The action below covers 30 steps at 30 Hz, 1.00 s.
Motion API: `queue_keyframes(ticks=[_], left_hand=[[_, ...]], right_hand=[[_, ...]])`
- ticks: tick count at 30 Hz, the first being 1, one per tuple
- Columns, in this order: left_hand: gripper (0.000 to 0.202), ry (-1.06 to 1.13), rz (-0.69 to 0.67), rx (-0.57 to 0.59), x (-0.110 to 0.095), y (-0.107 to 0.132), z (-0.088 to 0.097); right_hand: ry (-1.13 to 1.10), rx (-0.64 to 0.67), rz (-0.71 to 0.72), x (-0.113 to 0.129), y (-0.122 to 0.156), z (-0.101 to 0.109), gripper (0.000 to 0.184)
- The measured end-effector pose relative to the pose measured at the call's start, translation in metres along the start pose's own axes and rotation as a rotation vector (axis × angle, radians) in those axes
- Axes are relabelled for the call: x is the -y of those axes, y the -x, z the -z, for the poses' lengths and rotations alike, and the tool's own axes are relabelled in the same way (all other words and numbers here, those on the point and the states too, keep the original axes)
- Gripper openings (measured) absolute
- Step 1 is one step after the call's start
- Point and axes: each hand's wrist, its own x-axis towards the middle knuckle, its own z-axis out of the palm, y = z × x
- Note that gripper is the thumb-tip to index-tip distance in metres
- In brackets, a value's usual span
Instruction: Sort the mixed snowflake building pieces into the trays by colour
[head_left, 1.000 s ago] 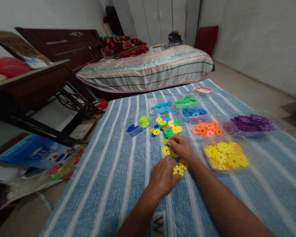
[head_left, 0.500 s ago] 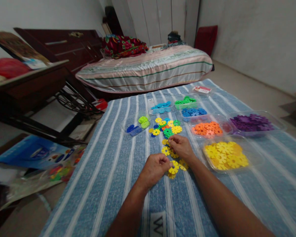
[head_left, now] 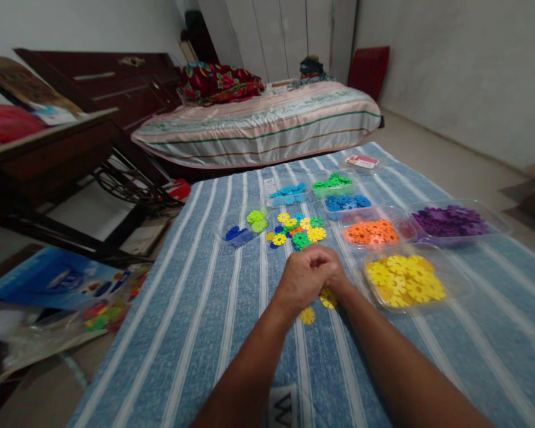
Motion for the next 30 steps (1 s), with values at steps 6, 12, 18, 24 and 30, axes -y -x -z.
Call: queue_keyframes(ticks=[6, 12, 18, 24, 30], left_hand=[[0.018, -0.436, -0.039, -0.063, 0.04, 0.01, 0.007], [0.009, -0.613, 0.051, 0.064, 0.045, 0.02, 0.004], [0.026, -0.782, 0.052, 0.109, 0.041, 0.023, -0.009], [0.029, -0.748, 0.044, 0.086, 0.05, 0.023, -0.014], [0.01, -0.403, 0.13, 0.032, 0.066, 0.02, 0.005]], right_hand=[[-0.141, 0.065, -0.025, -0.001, -0.009, -0.01, 0.018], [-0.225, 0.049, -0.153, 0.01, -0.006, -0.008, 0.021], [-0.281, 0.04, -0.187, 0.018, -0.006, -0.006, 0.022], [-0.291, 0.034, -0.193, 0.019, -0.006, -0.006, 0.023], [-0.288, 0.053, -0.201, 0.013, -0.007, -0.008, 0.023]])
